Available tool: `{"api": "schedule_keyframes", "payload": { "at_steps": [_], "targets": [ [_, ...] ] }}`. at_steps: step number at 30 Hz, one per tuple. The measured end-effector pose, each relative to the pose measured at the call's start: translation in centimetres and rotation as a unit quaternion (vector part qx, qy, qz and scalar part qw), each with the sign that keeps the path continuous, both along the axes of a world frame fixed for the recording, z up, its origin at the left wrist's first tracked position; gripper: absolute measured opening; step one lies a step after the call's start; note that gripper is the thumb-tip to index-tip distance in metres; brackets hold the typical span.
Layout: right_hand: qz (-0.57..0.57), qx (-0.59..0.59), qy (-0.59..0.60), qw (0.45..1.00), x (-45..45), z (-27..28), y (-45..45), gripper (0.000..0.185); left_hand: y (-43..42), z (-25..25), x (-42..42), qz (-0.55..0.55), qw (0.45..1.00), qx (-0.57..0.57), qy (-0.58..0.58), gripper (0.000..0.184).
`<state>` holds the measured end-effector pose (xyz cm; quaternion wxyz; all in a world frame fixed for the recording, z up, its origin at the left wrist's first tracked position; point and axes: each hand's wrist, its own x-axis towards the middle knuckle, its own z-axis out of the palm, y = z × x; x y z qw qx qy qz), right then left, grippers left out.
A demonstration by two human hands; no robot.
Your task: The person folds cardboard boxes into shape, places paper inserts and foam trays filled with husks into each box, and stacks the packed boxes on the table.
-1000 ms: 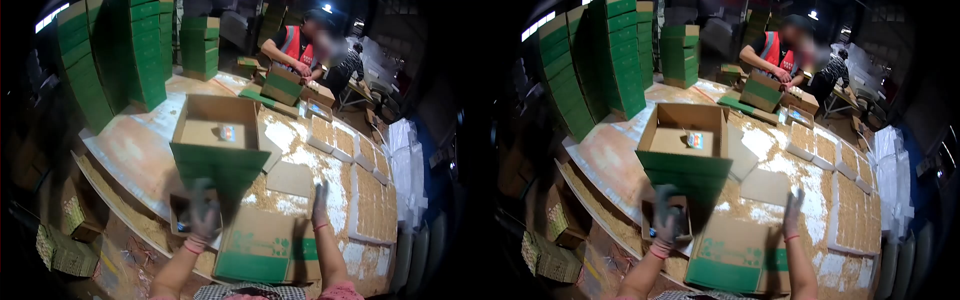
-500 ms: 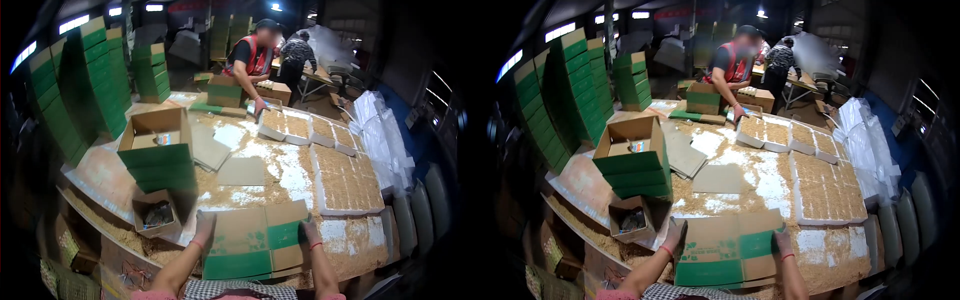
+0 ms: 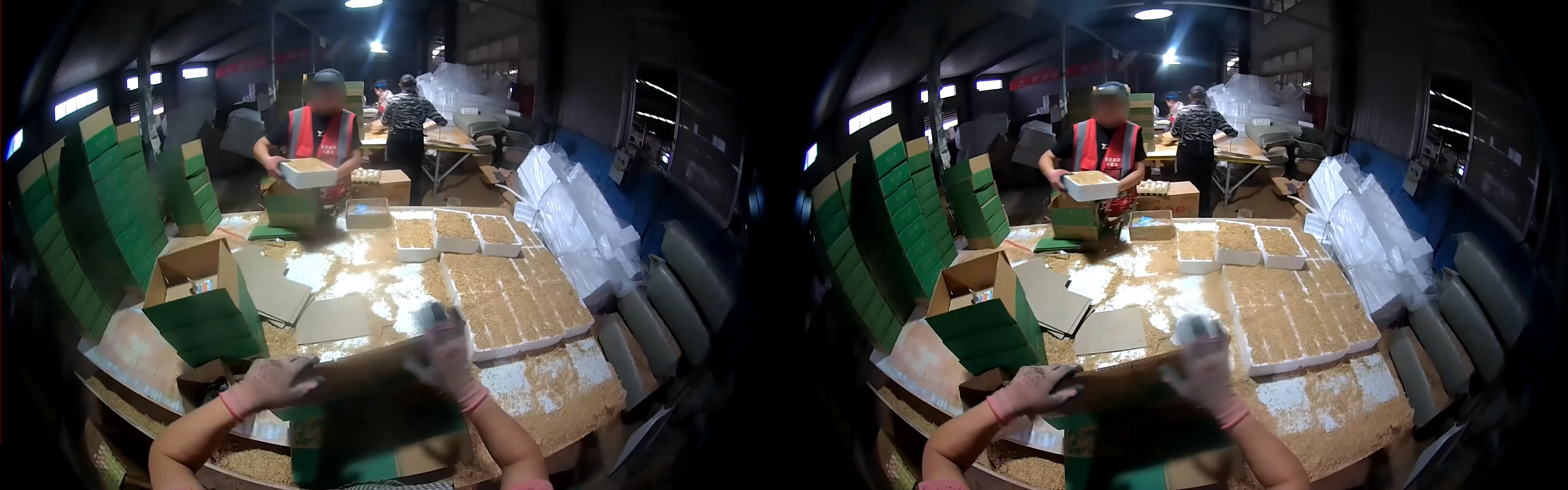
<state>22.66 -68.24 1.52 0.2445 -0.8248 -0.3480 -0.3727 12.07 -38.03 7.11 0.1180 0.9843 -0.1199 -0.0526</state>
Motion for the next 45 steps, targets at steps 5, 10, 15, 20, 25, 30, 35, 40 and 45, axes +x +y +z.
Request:
{"api": "schedule_keyframes", "payload": {
  "at_steps": [5, 10, 15, 20, 25, 30, 35, 40, 45],
  "targets": [
    [0.096, -0.052, -0.021, 0.994, -1.6, -4.7, -1.6, 0.05, 2.4, 0.2, 3.7, 0.058, 0.998, -0.012, 0.036, 0.044],
    [0.418, 0.053, 0.119, 0.899, -2.8, 3.0, -4.4, 0.019, 2.0, -0.8, 3.8, 0.094, 0.989, -0.107, 0.05, 0.053],
    [0.275, -0.277, 0.049, 0.92, -3.1, -7.3, 0.4, 0.02, -7.3, -1.2, 0.7, -0.232, 0.906, -0.151, -0.32, 0.072],
    [-0.055, -0.047, -0.188, 0.979, 6.8, 4.8, 0.9, 0.062, -14.8, -11.4, 2.4, -0.482, 0.852, -0.187, -0.083, 0.056],
    [-0.151, -0.313, 0.199, 0.916, 3.0, 0.5, -0.4, 0.086, -13.2, -8.8, 3.7, -0.513, 0.751, -0.345, 0.234, 0.065],
    [-0.025, -0.108, 0.272, 0.956, -0.5, -6.4, -1.7, 0.06, -12.9, -3.0, 2.3, -0.361, 0.929, 0.071, -0.043, 0.083],
    [0.002, 0.271, 0.506, 0.819, -7.7, -19.5, -6.9, 0.051, -4.3, -8.9, 4.3, -0.17, 0.967, -0.006, -0.189, 0.101],
    [0.172, 0.361, 0.702, 0.59, -13.1, -5.4, -2.8, 0.038, 2.5, -9.0, 2.3, -0.174, 0.916, -0.302, -0.198, 0.081],
    [0.122, -0.141, 0.307, 0.933, -10.4, 4.7, 4.8, 0.045, 3.2, -16.1, 0.1, -0.001, 0.579, -0.815, 0.026, 0.057]
  ]
}}
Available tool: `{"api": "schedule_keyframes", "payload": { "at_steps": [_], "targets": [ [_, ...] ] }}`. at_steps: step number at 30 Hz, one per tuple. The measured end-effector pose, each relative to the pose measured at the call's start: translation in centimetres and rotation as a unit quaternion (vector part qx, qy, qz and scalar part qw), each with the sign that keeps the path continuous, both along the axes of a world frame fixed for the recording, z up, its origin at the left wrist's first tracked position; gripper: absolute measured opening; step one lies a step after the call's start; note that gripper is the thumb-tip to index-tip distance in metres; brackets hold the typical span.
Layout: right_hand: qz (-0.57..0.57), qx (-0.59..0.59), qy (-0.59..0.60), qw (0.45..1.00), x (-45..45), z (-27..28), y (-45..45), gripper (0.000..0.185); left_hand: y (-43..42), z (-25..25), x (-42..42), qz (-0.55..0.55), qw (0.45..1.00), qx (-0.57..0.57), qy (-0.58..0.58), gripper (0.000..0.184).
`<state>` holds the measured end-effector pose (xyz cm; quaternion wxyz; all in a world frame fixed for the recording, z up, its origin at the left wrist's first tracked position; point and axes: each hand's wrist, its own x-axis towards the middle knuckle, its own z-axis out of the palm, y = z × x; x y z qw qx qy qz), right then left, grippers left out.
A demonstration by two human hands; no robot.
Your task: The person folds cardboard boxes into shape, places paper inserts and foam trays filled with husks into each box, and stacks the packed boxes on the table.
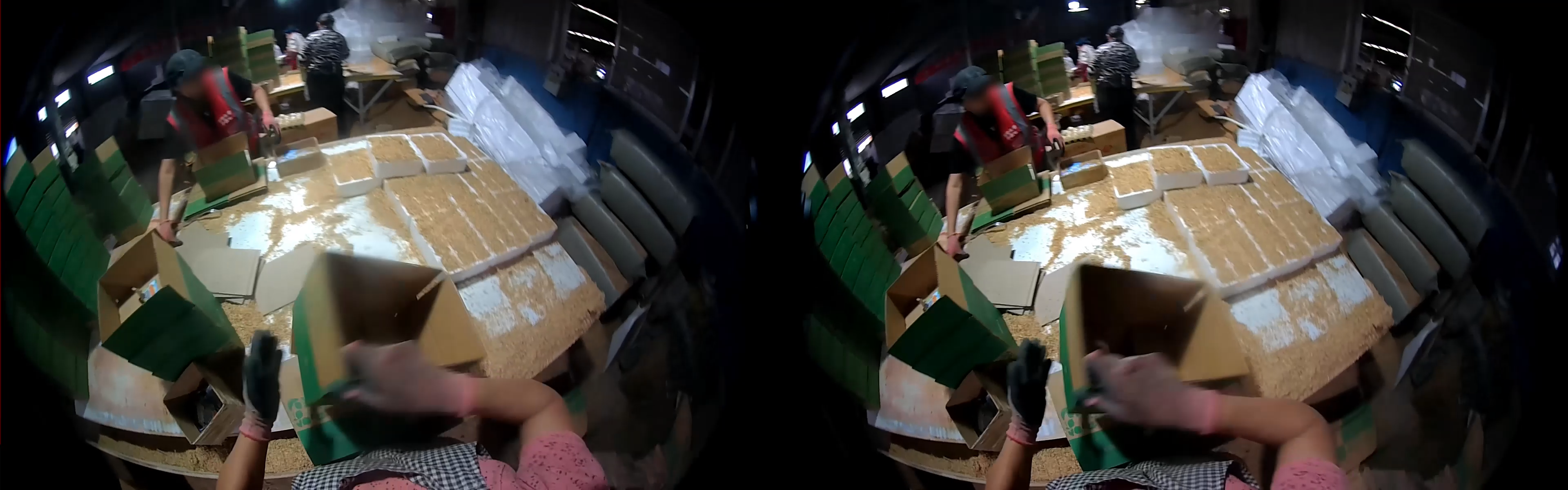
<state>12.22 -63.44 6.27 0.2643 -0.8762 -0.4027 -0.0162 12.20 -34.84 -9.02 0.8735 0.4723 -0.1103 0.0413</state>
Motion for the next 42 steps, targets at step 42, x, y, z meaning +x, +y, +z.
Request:
{"api": "schedule_keyframes", "payload": {
  "at_steps": [42],
  "targets": [
    [-0.002, 0.202, 0.279, 0.939, 11.3, 1.8, -15.4, 0.067, -7.9, 8.5, 4.8, 0.193, 0.888, 0.416, 0.017, 0.049]
  ]
}}
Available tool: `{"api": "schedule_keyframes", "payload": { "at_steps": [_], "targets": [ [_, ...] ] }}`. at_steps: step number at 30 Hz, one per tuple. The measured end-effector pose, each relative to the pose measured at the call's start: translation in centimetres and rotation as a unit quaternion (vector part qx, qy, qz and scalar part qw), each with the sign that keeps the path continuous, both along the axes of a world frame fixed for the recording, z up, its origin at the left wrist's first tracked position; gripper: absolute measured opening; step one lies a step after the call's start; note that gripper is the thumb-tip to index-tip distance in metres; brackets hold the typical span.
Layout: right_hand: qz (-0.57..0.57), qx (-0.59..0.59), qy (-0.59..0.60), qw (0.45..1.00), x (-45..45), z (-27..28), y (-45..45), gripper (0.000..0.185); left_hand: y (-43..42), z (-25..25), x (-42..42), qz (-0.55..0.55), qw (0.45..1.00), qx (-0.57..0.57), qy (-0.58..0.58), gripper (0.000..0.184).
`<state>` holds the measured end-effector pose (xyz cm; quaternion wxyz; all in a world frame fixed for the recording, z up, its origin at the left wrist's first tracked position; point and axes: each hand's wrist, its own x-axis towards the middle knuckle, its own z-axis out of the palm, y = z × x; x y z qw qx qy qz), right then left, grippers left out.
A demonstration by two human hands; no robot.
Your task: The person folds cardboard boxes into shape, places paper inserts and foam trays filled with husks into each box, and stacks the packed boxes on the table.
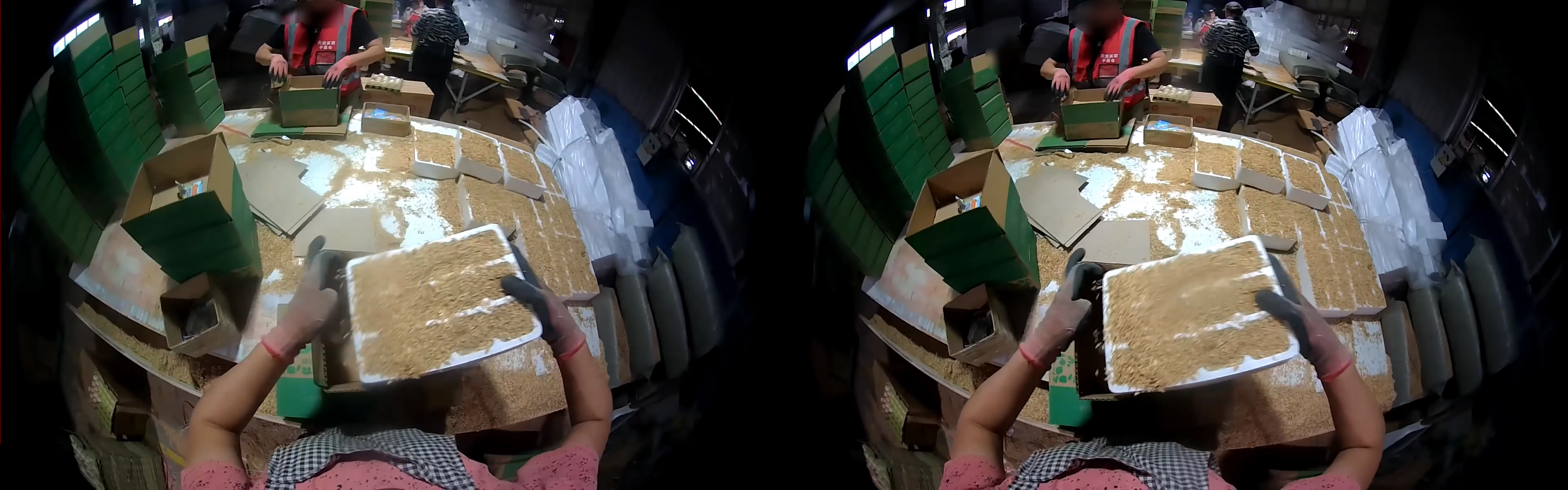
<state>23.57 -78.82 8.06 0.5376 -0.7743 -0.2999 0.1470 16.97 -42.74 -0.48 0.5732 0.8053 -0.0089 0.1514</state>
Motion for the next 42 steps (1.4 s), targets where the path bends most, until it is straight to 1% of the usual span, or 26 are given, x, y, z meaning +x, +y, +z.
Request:
{"api": "schedule_keyframes", "payload": {
  "at_steps": [3, 4, 6, 8, 10, 11, 13, 14, 15, 16, 18, 20, 22, 24, 26, 28, 30, 32, 34, 35, 36, 37, 38, 39, 41, 42],
  "targets": [
    [0.032, -0.167, 0.077, 0.982, -0.3, -1.4, 5.6, 0.111, -0.4, 0.4, -1.4, -0.03, 0.999, -0.037, 0.014, 0.055],
    [0.047, -0.169, 0.079, 0.981, 0.3, -3.9, 6.3, 0.108, 1.3, -0.6, -1.7, -0.056, 0.997, -0.051, 0.003, 0.058],
    [0.078, -0.172, 0.084, 0.978, 1.5, -8.7, 7.6, 0.104, 3.2, -3.8, -2.2, -0.029, 0.998, 0.054, -0.012, 0.061],
    [0.137, -0.264, 0.007, 0.955, 2.3, -9.0, 10.1, 0.094, 4.2, -2.2, -3.7, -0.038, 0.999, -0.021, 0.029, 0.063],
    [0.126, -0.516, -0.021, 0.847, 3.4, -12.1, 12.6, 0.066, 4.6, -1.8, -4.5, -0.048, 0.992, -0.093, 0.074, 0.065],
    [0.122, -0.512, -0.021, 0.85, 3.7, -13.5, 13.5, 0.066, 4.8, -2.0, -4.5, -0.046, 0.99, -0.115, 0.062, 0.066],
    [0.256, -0.572, -0.305, 0.717, 3.2, -15.4, 15.2, 0.036, 5.7, -3.0, -4.2, -0.035, 0.998, -0.038, 0.031, 0.066],
    [0.293, -0.586, -0.356, 0.666, 2.7, -15.8, 16.3, 0.027, 6.2, -3.5, -4.1, -0.027, 1.0, 0.0, 0.016, 0.065],
    [0.346, -0.597, -0.321, 0.649, 2.8, -13.8, 17.6, 0.03, 5.7, -2.2, -4.3, -0.008, 0.991, -0.114, 0.066, 0.057],
    [0.398, -0.604, -0.287, 0.628, 3.4, -11.4, 19.0, 0.033, 6.7, -3.3, -4.3, -0.005, 0.995, -0.083, 0.052, 0.053],
    [0.325, -0.451, -0.165, 0.815, 7.1, -7.3, 20.3, 0.04, 8.6, -4.4, -4.4, 0.005, 0.999, -0.004, 0.037, 0.04],
    [0.247, -0.4, -0.077, 0.879, 13.1, -3.5, 23.7, 0.048, 8.9, -4.3, -3.1, 0.069, 0.987, -0.137, 0.051, 0.033],
    [0.115, -0.285, -0.118, 0.944, 19.7, -6.4, 26.8, 0.069, 10.4, -4.7, -1.3, 0.113, 0.972, -0.189, 0.076, 0.031],
    [0.066, -0.328, -0.27, 0.903, 28.0, -17.0, 29.5, 0.105, 11.6, -6.5, 0.9, 0.145, 0.961, -0.216, 0.097, 0.032],
    [0.092, -0.471, -0.15, 0.865, 30.4, -19.3, 32.3, 0.129, 13.3, -9.7, 3.0, 0.11, 0.939, -0.25, 0.209, 0.038],
    [0.107, -0.504, -0.175, 0.839, 31.9, -22.9, 33.6, 0.129, 15.2, -15.9, 4.2, 0.129, 0.965, 0.052, 0.224, 0.056],
    [0.14, -0.525, -0.187, 0.818, 31.6, -24.1, 33.4, 0.126, 15.2, -19.7, 4.9, 0.175, 0.915, 0.29, 0.22, 0.059],
    [0.128, -0.559, -0.213, 0.791, 31.2, -24.1, 32.4, 0.122, 14.0, -20.2, 5.8, 0.139, 0.866, 0.394, 0.274, 0.055],
    [0.119, -0.477, -0.158, 0.856, 33.1, -28.3, 27.4, 0.121, 13.6, -17.0, 5.5, 0.104, 0.969, 0.056, 0.218, 0.043],
    [0.103, -0.409, -0.09, 0.902, 32.8, -28.7, 24.1, 0.115, 13.2, -14.8, 4.2, 0.131, 0.977, 0.01, 0.168, 0.038],
    [0.095, -0.41, -0.002, 0.907, 32.0, -27.1, 21.4, 0.095, 13.3, -12.9, 2.7, 0.155, 0.981, -0.03, 0.111, 0.033],
    [0.105, -0.184, 0.077, 0.974, 32.5, -30.3, 17.1, 0.071, 14.2, -11.8, 0.4, 0.227, 0.966, 0.09, 0.082, 0.044],
    [0.053, -0.168, 0.157, 0.972, 31.1, -27.8, 13.9, 0.051, 14.6, -9.4, -2.0, 0.316, 0.928, 0.197, 0.022, 0.039],
    [-0.008, -0.169, 0.242, 0.955, 29.5, -25.2, 10.9, 0.044, 17.6, -12.3, -4.8, 0.4, 0.864, 0.306, -0.022, 0.036],
    [-0.101, -0.139, 0.22, 0.96, 25.8, -21.6, 5.2, 0.043, 21.5, -9.6, -8.5, 0.489, 0.753, 0.407, 0.17, 0.044],
    [-0.124, -0.095, 0.173, 0.973, 22.7, -19.4, 4.5, 0.043, 25.0, -11.5, -10.5, 0.493, 0.739, 0.386, 0.247, 0.057]
  ]
}}
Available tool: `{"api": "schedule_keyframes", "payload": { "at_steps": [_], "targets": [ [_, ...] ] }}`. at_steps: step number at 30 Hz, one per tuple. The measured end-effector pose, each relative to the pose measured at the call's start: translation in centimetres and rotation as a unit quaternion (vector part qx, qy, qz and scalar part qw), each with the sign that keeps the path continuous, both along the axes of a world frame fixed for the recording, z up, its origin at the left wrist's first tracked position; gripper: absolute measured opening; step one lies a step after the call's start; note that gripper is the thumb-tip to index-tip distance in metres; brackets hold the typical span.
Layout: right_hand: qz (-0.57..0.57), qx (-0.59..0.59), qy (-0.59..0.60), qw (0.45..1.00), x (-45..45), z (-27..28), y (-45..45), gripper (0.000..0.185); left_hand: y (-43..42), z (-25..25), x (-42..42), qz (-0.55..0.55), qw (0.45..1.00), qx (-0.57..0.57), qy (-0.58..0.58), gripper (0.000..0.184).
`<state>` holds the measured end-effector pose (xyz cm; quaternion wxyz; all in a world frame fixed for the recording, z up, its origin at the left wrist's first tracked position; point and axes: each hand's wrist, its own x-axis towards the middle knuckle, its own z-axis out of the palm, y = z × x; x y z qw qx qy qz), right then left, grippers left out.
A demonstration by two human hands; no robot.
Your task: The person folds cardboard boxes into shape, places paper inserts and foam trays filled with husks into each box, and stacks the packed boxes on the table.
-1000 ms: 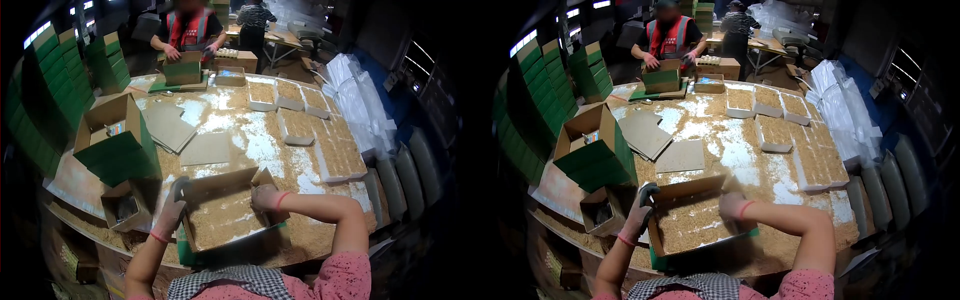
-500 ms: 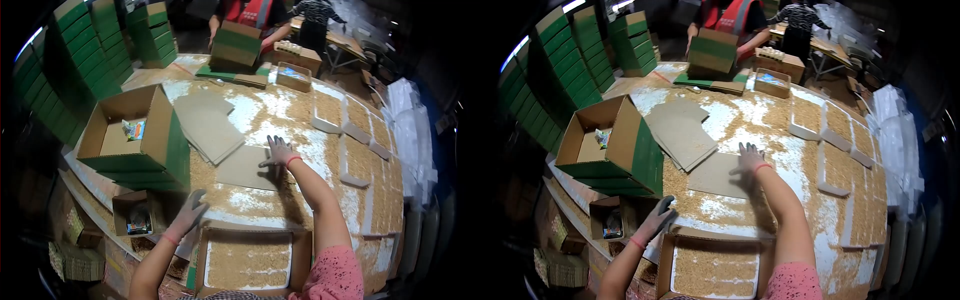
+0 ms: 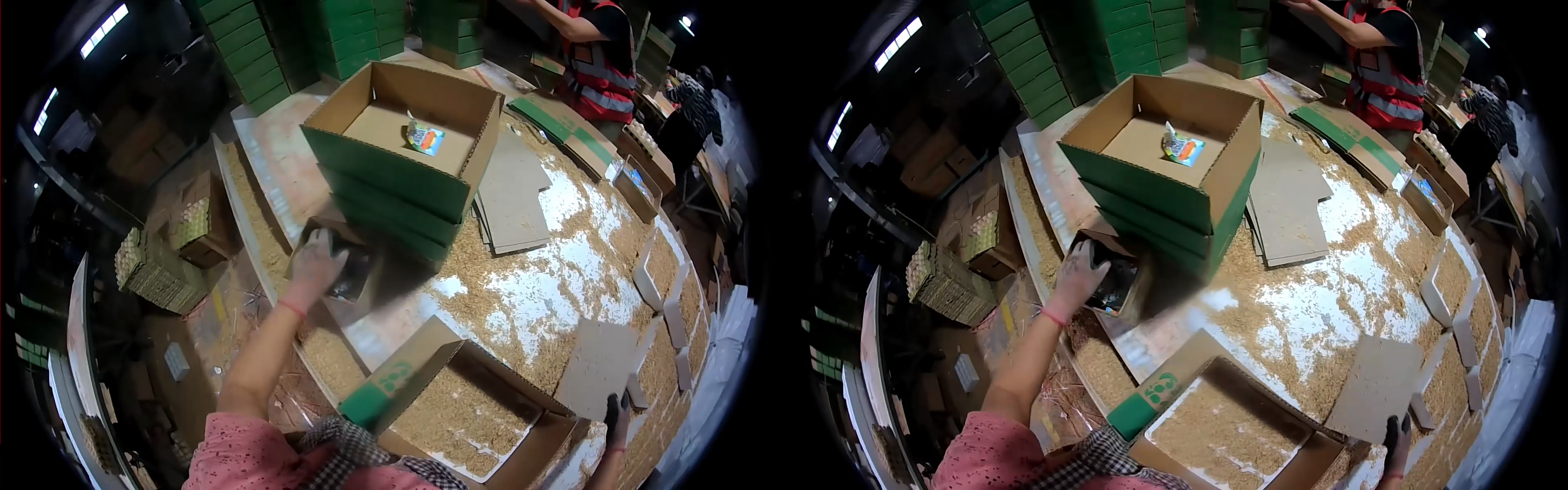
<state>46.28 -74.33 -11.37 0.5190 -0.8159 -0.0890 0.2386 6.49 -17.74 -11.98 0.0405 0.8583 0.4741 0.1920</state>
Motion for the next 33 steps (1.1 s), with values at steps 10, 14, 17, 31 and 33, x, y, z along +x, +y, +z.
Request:
{"api": "schedule_keyframes", "payload": {
  "at_steps": [10, 14, 17, 31, 33],
  "targets": [
    [-0.253, -0.023, -0.191, 0.948, -11.3, 6.7, -13.4, 0.043, 6.9, -3.0, 1.6, -0.113, 0.977, -0.049, 0.176, 0.023],
    [-0.193, -0.148, -0.606, 0.757, -20.5, 14.4, -3.5, 0.047, 4.0, 3.1, 1.4, -0.101, 0.988, 0.051, 0.104, 0.023],
    [0.163, -0.116, -0.627, 0.753, -25.7, 15.8, 7.0, 0.024, -3.1, 10.9, 3.9, -0.254, 0.944, 0.117, -0.176, 0.019],
    [0.535, -0.229, -0.337, 0.74, -22.5, 13.5, 8.0, 0.046, -21.7, 10.5, 6.1, -0.68, 0.683, -0.091, 0.249, 0.035],
    [0.383, -0.151, -0.458, 0.788, -20.6, 14.0, 4.3, 0.042, -17.3, 14.5, 2.9, -0.591, 0.794, -0.094, 0.107, 0.048]
  ]
}}
